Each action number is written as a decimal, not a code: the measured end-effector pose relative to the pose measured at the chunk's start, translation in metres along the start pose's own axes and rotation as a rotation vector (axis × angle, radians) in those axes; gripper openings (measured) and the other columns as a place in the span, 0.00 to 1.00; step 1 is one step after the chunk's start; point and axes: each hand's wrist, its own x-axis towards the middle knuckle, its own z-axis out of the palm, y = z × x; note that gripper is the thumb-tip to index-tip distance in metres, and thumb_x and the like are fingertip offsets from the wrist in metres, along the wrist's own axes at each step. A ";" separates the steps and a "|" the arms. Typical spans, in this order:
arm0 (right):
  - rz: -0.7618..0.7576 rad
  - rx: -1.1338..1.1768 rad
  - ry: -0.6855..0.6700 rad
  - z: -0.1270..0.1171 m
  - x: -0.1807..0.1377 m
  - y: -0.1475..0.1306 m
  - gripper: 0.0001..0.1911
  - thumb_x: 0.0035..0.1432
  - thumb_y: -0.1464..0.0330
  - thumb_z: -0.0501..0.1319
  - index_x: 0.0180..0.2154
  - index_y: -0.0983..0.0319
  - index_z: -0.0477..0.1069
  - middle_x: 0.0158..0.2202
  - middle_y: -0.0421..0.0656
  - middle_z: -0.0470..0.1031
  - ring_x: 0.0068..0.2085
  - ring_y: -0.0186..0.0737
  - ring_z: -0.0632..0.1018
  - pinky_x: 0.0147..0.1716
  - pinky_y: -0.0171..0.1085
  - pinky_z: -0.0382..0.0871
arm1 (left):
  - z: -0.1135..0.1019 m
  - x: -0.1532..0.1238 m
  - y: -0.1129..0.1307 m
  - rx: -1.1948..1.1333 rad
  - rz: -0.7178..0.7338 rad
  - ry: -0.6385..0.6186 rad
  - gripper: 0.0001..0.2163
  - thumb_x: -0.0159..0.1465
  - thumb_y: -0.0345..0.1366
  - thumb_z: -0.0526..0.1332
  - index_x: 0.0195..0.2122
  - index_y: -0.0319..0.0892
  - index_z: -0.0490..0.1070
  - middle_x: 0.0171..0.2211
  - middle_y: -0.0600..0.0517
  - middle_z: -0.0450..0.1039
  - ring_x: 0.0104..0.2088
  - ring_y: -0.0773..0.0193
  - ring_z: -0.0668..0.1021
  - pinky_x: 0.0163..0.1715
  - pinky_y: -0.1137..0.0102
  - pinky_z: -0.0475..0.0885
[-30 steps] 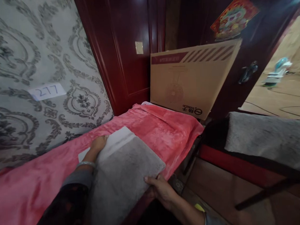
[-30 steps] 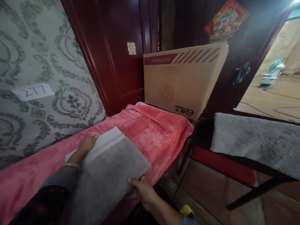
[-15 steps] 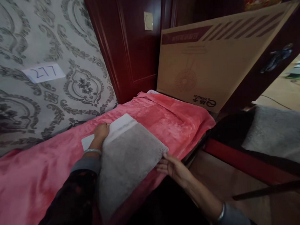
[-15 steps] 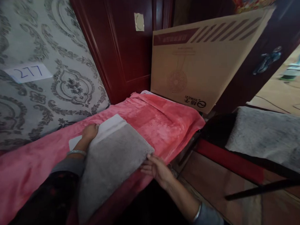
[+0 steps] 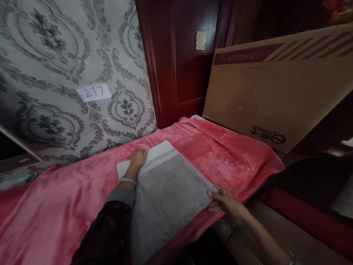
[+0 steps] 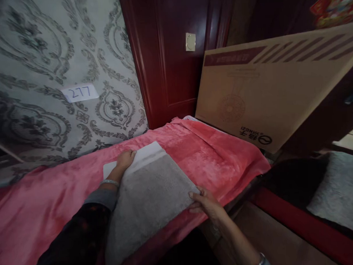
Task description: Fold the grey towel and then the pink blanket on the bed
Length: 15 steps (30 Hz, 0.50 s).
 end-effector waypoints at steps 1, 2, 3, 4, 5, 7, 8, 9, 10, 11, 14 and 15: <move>0.014 -0.046 -0.036 -0.004 0.003 -0.006 0.29 0.38 0.48 0.74 0.36 0.61 0.74 0.29 0.43 0.77 0.29 0.44 0.79 0.30 0.42 0.76 | 0.000 -0.001 0.001 -0.005 -0.001 -0.001 0.24 0.70 0.43 0.45 0.50 0.35 0.76 0.51 0.36 0.77 0.53 0.48 0.77 0.52 0.60 0.69; -0.003 -0.100 -0.058 -0.007 0.007 -0.014 0.28 0.41 0.47 0.73 0.35 0.61 0.75 0.29 0.44 0.77 0.29 0.44 0.78 0.30 0.41 0.75 | 0.000 -0.002 0.002 -0.011 -0.003 -0.004 0.24 0.71 0.43 0.45 0.51 0.35 0.76 0.52 0.36 0.77 0.54 0.48 0.76 0.53 0.59 0.69; -0.046 -0.160 -0.073 -0.009 0.014 -0.023 0.27 0.43 0.46 0.71 0.34 0.62 0.75 0.29 0.44 0.77 0.29 0.43 0.78 0.30 0.40 0.74 | 0.000 -0.003 0.002 -0.017 -0.007 -0.009 0.24 0.71 0.43 0.45 0.51 0.35 0.76 0.52 0.36 0.77 0.54 0.48 0.76 0.54 0.59 0.68; -0.097 -0.219 -0.086 -0.008 0.023 -0.032 0.26 0.44 0.46 0.70 0.32 0.62 0.76 0.29 0.43 0.77 0.30 0.43 0.77 0.30 0.39 0.73 | -0.001 -0.004 0.002 -0.025 -0.010 -0.017 0.23 0.71 0.42 0.45 0.51 0.35 0.76 0.53 0.36 0.76 0.55 0.48 0.76 0.54 0.59 0.68; -0.136 -0.271 -0.102 -0.006 0.035 -0.041 0.25 0.45 0.46 0.70 0.30 0.62 0.76 0.28 0.43 0.77 0.30 0.42 0.76 0.30 0.38 0.72 | -0.003 -0.005 0.001 -0.034 -0.010 -0.028 0.23 0.71 0.42 0.45 0.51 0.35 0.75 0.53 0.36 0.76 0.55 0.49 0.75 0.54 0.59 0.68; -0.136 -0.341 -0.136 0.006 0.063 -0.059 0.23 0.48 0.49 0.69 0.28 0.63 0.76 0.27 0.43 0.76 0.31 0.42 0.76 0.32 0.38 0.71 | -0.007 -0.006 -0.003 -0.057 0.002 -0.065 0.21 0.71 0.41 0.47 0.51 0.37 0.76 0.53 0.38 0.76 0.55 0.51 0.75 0.54 0.60 0.68; -0.106 -0.360 -0.147 0.015 0.078 -0.067 0.21 0.49 0.50 0.69 0.28 0.63 0.76 0.26 0.43 0.76 0.31 0.43 0.76 0.33 0.40 0.71 | -0.010 -0.006 -0.006 -0.071 0.010 -0.086 0.20 0.71 0.40 0.48 0.51 0.37 0.76 0.53 0.39 0.76 0.55 0.52 0.76 0.54 0.61 0.68; -0.079 -0.372 -0.153 0.024 0.094 -0.075 0.20 0.50 0.51 0.68 0.28 0.63 0.76 0.26 0.44 0.76 0.31 0.44 0.76 0.34 0.41 0.71 | -0.013 -0.006 -0.009 -0.085 0.017 -0.107 0.18 0.72 0.40 0.49 0.50 0.38 0.75 0.53 0.40 0.76 0.55 0.54 0.76 0.54 0.62 0.69; -0.067 -0.381 -0.156 0.034 0.110 -0.081 0.19 0.51 0.52 0.67 0.29 0.63 0.76 0.26 0.44 0.77 0.32 0.44 0.77 0.36 0.42 0.71 | -0.016 -0.005 -0.012 -0.100 0.021 -0.125 0.17 0.72 0.41 0.51 0.50 0.38 0.75 0.53 0.41 0.76 0.54 0.56 0.76 0.54 0.61 0.69; -0.074 -0.391 -0.156 0.045 0.125 -0.087 0.19 0.52 0.53 0.67 0.29 0.63 0.76 0.27 0.45 0.77 0.33 0.45 0.77 0.38 0.44 0.72 | -0.018 -0.004 -0.015 -0.115 0.019 -0.139 0.16 0.71 0.42 0.53 0.50 0.39 0.74 0.52 0.42 0.76 0.53 0.57 0.77 0.54 0.60 0.70; -0.147 -0.432 -0.138 0.074 0.162 -0.101 0.18 0.52 0.53 0.66 0.26 0.62 0.73 0.28 0.47 0.77 0.35 0.48 0.77 0.41 0.49 0.72 | -0.023 -0.003 -0.017 -0.163 -0.001 -0.151 0.17 0.69 0.46 0.59 0.51 0.39 0.73 0.51 0.45 0.75 0.50 0.57 0.77 0.53 0.54 0.72; -0.182 -0.447 -0.137 0.082 0.172 -0.106 0.19 0.51 0.53 0.67 0.25 0.62 0.73 0.27 0.47 0.76 0.35 0.48 0.76 0.41 0.50 0.71 | -0.023 -0.004 -0.015 -0.181 -0.010 -0.143 0.17 0.68 0.46 0.60 0.51 0.39 0.72 0.51 0.45 0.75 0.50 0.57 0.77 0.53 0.53 0.72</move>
